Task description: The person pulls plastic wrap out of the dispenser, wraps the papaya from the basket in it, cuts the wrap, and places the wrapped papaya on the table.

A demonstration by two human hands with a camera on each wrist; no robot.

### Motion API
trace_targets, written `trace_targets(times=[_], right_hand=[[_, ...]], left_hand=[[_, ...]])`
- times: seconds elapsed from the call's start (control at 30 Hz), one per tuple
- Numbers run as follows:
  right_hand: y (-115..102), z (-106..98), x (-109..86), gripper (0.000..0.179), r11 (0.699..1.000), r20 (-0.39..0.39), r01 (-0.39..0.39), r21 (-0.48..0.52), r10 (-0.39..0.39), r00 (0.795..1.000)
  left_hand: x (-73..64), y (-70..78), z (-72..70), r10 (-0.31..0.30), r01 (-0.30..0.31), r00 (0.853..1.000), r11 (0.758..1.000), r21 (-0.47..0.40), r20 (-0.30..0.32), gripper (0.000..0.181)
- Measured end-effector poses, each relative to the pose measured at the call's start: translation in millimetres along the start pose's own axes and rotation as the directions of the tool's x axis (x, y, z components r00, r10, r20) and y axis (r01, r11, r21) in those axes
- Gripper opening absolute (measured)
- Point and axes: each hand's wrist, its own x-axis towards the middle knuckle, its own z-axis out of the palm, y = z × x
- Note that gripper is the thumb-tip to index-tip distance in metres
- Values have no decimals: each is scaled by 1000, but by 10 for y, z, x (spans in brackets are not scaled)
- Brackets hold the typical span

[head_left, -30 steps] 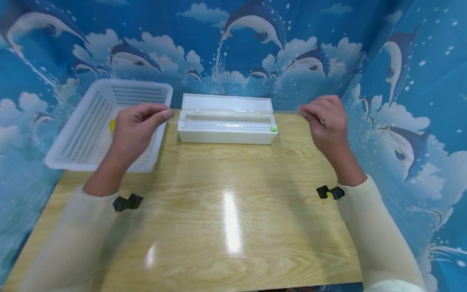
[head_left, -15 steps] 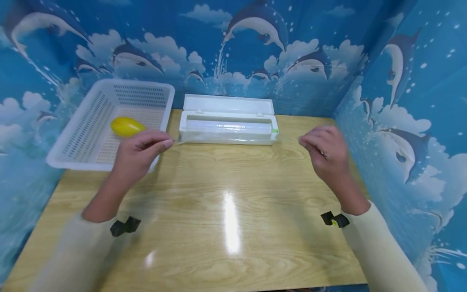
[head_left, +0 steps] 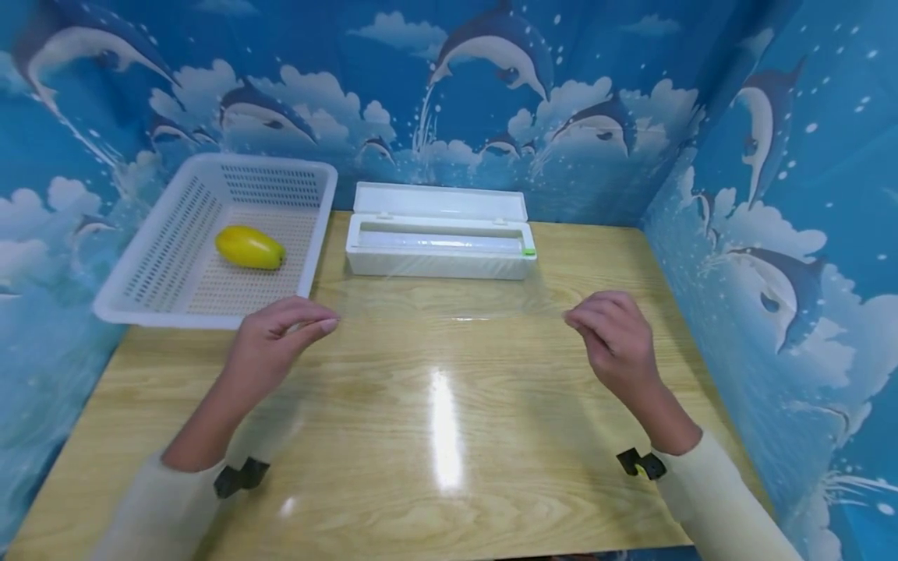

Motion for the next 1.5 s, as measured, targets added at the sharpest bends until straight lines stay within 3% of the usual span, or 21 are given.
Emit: trace_targets(times=[0.23, 0.47, 0.67, 0.8, 0.93, 1.23, 1.5], right_hand=[[-32, 1, -240, 26, 999, 58, 10, -38, -7, 998], [-24, 36, -434, 25, 999, 115, 21, -32, -17, 993], [-9, 77, -549, 24, 1000, 161, 7, -18, -4, 987], [-8, 105, -647, 25, 1000, 190, 8, -16, -5, 982], [-15, 131, -758, 25, 1000, 216, 8, -11, -5, 976], [-12, 197, -987, 25, 1000, 299, -12, -9, 14, 954], [-47, 237, -1082, 27, 998, 345, -42, -40, 53, 937]], left_hand=[[-124, -161, 125, 120, -120, 993, 993, -1, 0, 17], [-226, -356, 240, 185, -185, 982, 982, -25, 19, 21], [-268, -469, 289, 118, -117, 991, 993, -22, 55, 18], [-297, -521, 311, 19, -21, 994, 1000, 18, 105, 13], [-318, -564, 343, -77, 72, 985, 997, 41, 155, 13], [-374, -707, 406, -38, 28, 976, 998, 49, 214, 10], [-392, -762, 435, -42, 24, 954, 997, 67, 296, 12]])
